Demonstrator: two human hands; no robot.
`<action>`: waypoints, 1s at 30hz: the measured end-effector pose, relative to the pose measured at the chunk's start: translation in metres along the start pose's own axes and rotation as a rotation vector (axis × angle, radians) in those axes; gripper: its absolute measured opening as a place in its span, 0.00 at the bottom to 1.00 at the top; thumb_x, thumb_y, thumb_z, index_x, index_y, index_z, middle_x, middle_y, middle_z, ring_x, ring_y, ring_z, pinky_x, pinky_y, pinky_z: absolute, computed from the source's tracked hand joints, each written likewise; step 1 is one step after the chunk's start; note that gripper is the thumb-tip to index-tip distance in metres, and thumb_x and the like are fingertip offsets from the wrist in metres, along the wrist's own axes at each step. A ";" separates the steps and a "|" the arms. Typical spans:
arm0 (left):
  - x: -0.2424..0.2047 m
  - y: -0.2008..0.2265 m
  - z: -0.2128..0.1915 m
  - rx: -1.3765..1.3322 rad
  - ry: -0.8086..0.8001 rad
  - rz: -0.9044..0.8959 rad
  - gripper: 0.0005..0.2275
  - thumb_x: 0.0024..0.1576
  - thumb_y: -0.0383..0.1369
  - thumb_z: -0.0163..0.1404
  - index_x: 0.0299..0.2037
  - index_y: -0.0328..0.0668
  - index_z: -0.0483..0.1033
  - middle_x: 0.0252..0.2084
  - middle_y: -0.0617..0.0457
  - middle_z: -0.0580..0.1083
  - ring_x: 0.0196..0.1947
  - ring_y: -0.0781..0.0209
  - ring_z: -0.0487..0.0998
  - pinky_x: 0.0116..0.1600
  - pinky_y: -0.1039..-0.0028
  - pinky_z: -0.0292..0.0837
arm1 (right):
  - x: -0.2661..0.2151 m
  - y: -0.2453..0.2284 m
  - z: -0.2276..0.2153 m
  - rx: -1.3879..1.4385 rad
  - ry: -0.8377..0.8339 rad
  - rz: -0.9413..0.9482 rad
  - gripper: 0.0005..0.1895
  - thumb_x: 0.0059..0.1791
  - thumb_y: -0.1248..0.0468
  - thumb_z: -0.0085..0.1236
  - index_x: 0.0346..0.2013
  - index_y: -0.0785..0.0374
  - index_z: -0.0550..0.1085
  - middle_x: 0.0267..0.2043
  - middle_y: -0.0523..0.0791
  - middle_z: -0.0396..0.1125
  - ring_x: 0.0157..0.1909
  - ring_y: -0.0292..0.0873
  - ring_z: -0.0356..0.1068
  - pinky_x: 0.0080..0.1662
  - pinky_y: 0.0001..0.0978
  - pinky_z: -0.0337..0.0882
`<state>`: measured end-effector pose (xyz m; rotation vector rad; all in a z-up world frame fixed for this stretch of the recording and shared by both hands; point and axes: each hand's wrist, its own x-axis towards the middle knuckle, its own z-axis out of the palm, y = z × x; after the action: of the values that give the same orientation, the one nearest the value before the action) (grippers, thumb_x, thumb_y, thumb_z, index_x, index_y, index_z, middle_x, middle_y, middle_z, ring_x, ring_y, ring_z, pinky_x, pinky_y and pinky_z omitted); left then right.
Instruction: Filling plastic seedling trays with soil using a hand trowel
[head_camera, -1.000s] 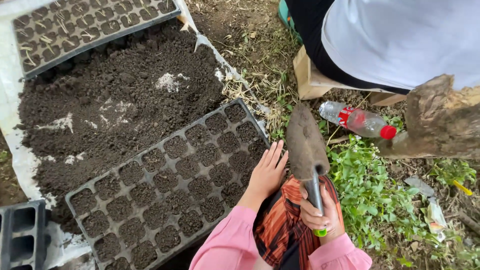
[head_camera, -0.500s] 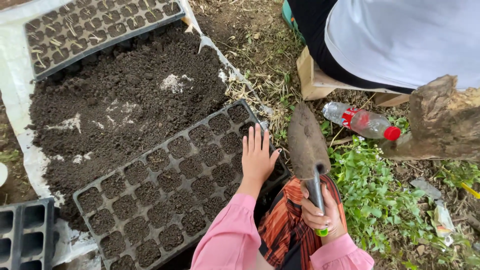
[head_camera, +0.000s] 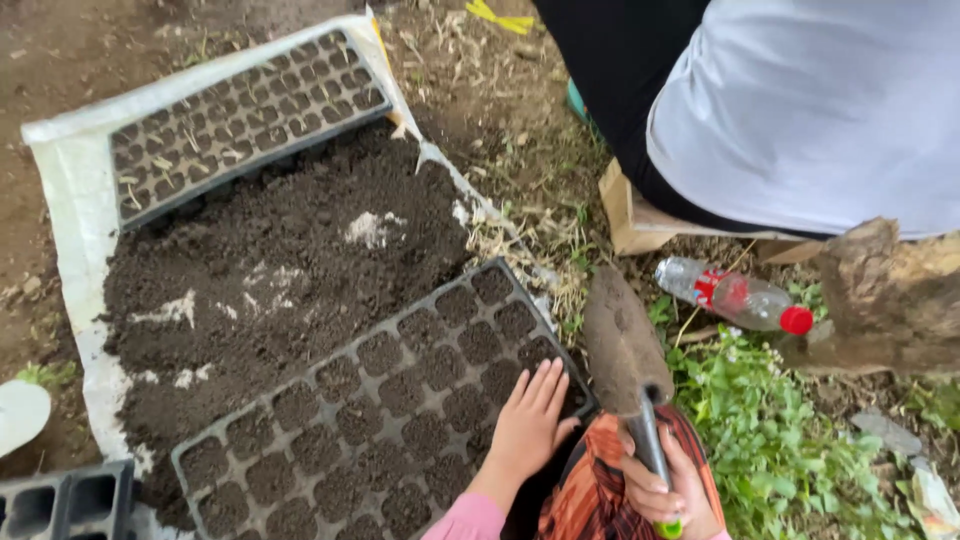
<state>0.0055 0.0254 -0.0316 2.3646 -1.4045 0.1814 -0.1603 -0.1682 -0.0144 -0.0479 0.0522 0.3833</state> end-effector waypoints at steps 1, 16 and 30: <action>-0.003 0.004 -0.002 0.007 0.014 0.009 0.30 0.65 0.49 0.42 0.70 0.32 0.62 0.76 0.41 0.56 0.76 0.45 0.53 0.75 0.55 0.45 | 0.003 0.003 0.006 -0.014 -0.010 -0.004 0.26 0.54 0.39 0.49 0.49 0.57 0.58 0.23 0.42 0.56 0.09 0.27 0.49 0.12 0.20 0.52; 0.003 0.018 0.015 -0.180 -0.079 0.104 0.24 0.63 0.26 0.36 0.72 0.30 0.58 0.78 0.37 0.51 0.77 0.40 0.48 0.76 0.53 0.45 | -0.003 -0.005 -0.018 0.055 -0.016 0.002 0.28 0.54 0.37 0.46 0.50 0.58 0.60 0.21 0.41 0.56 0.10 0.27 0.50 0.13 0.20 0.53; -0.010 0.000 -0.005 0.138 -0.066 -0.018 0.33 0.62 0.55 0.40 0.73 0.43 0.59 0.78 0.53 0.54 0.78 0.56 0.50 0.78 0.55 0.40 | 0.016 -0.004 0.031 -0.021 -0.226 -0.094 0.23 0.59 0.46 0.49 0.45 0.64 0.58 0.19 0.41 0.55 0.10 0.28 0.49 0.13 0.21 0.56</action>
<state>0.0007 0.0353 -0.0301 2.5158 -1.4424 0.2027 -0.1428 -0.1644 0.0159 -0.0273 -0.1770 0.2937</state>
